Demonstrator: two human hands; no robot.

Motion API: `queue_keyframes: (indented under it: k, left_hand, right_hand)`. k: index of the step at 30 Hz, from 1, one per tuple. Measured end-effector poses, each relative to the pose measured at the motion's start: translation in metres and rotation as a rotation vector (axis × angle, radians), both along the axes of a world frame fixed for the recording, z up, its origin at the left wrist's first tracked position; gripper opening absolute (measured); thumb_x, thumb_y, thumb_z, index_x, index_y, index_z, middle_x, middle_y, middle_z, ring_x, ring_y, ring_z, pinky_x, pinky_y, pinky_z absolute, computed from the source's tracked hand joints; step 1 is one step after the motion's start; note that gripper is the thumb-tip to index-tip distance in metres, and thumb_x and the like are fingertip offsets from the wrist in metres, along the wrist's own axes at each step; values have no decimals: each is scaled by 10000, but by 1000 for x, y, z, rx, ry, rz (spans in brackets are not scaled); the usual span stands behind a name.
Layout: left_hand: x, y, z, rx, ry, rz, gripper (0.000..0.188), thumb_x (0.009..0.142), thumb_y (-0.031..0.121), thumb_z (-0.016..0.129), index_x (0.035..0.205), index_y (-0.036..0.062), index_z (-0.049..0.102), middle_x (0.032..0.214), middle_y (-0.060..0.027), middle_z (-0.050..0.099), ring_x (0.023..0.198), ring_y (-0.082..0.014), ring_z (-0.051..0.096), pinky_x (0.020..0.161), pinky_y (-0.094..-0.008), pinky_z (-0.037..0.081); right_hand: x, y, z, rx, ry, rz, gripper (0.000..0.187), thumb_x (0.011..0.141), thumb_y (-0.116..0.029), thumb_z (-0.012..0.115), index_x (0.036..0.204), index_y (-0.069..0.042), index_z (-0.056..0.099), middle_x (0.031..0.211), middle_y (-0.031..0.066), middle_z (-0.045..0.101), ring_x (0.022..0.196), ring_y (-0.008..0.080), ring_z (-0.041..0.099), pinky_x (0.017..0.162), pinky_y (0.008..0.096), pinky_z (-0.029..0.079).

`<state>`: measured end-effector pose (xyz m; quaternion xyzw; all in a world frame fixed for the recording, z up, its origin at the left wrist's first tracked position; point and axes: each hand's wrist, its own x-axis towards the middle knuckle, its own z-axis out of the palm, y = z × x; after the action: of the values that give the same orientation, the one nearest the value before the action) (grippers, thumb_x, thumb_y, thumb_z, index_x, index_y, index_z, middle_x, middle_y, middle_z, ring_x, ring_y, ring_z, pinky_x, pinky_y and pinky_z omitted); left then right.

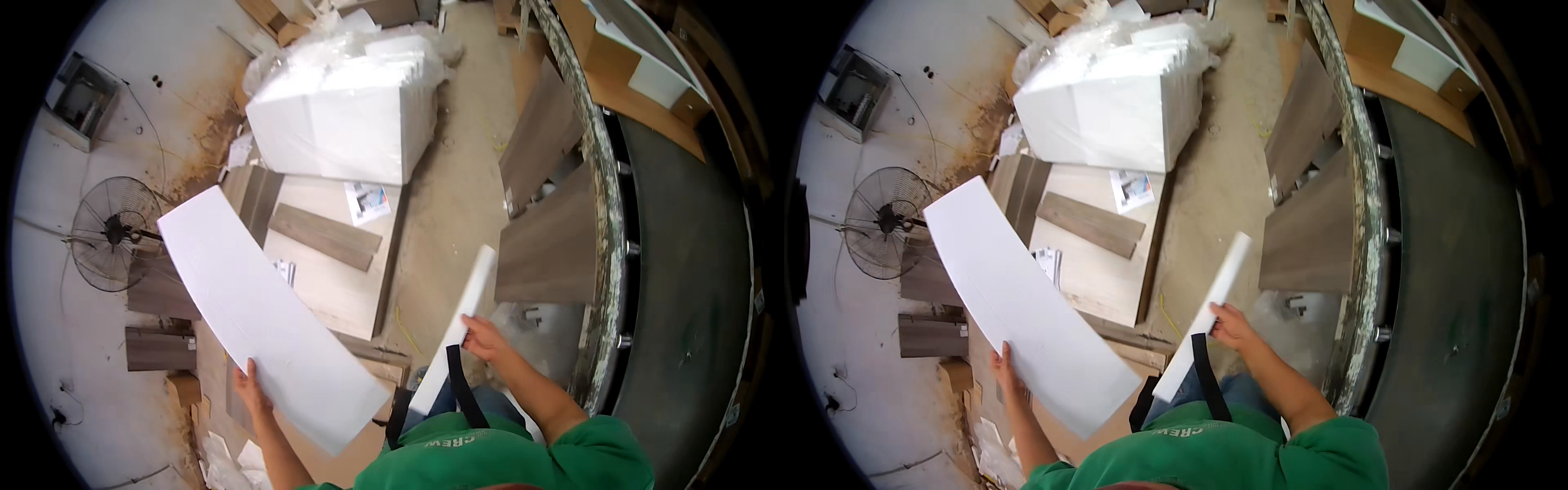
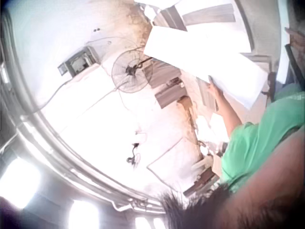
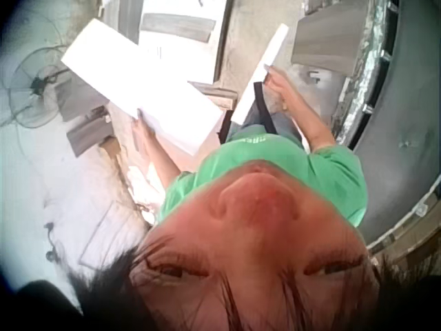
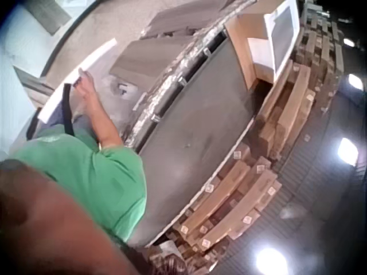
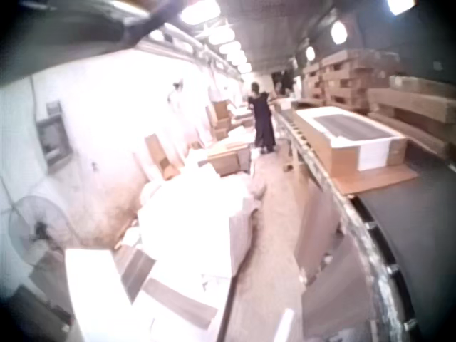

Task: The person packs wood-textured panels into a large white foam-lined box. They place white foam spacers between panels, add protective sheets, and arrange the furniture components one by one into the shipping container.

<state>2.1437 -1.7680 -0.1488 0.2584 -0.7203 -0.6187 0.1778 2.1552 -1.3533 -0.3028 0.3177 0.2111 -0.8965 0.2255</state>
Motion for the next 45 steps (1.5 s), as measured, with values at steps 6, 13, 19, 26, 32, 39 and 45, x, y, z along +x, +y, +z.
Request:
queue_keyframes:
  k: [6,13,19,26,32,39,45]
  left_hand:
    - [-104,60,-25,149,188,-76,336,780,128,535,1072,34,398,990,-74,503,858,-149,493,732,-269,413]
    - [-237,163,-11,651,174,-251,427,810,247,483,1140,18,337,1059,-112,454,949,-190,452,793,-310,396]
    - [-313,212,-28,760,60,-354,362,778,223,536,1037,-7,431,980,-97,503,892,-169,489,757,-286,414]
    - [-399,169,-16,423,128,136,368,729,174,602,1008,-15,452,955,-118,519,800,-180,534,639,-305,478]
    - [-399,73,-10,403,194,397,521,765,282,552,1132,-28,350,1073,-146,458,940,-243,483,808,-339,422]
    - [-482,124,-37,683,288,527,530,787,335,496,1171,11,327,1162,-129,400,1051,-264,401,894,-387,346]
    - [-588,177,-63,901,417,491,432,760,201,464,1116,-26,373,1119,-155,430,1044,-302,403,897,-450,320]
  right_hand:
    - [-166,-70,102,447,714,371,348,836,-213,443,1150,-72,393,907,14,510,804,60,460,676,229,403]
    - [-292,-108,155,679,946,436,306,791,-157,516,1059,-27,449,860,49,535,770,94,491,651,223,409]
    - [-337,-88,145,1483,1353,190,131,728,-117,553,837,-50,580,798,88,494,767,208,490,650,287,415]
    - [-427,-25,106,1247,1071,344,141,704,-109,558,833,-55,577,800,106,515,676,214,525,615,294,430]
    - [-508,95,70,1361,831,594,182,731,-179,502,830,-45,577,760,118,579,683,215,558,602,304,435]
    - [-658,184,22,1593,776,693,198,702,-198,517,828,-57,574,749,118,582,691,240,560,621,320,436]
    - [-780,223,24,1785,783,1026,220,727,-189,488,882,-61,576,788,120,582,731,262,547,666,328,425]
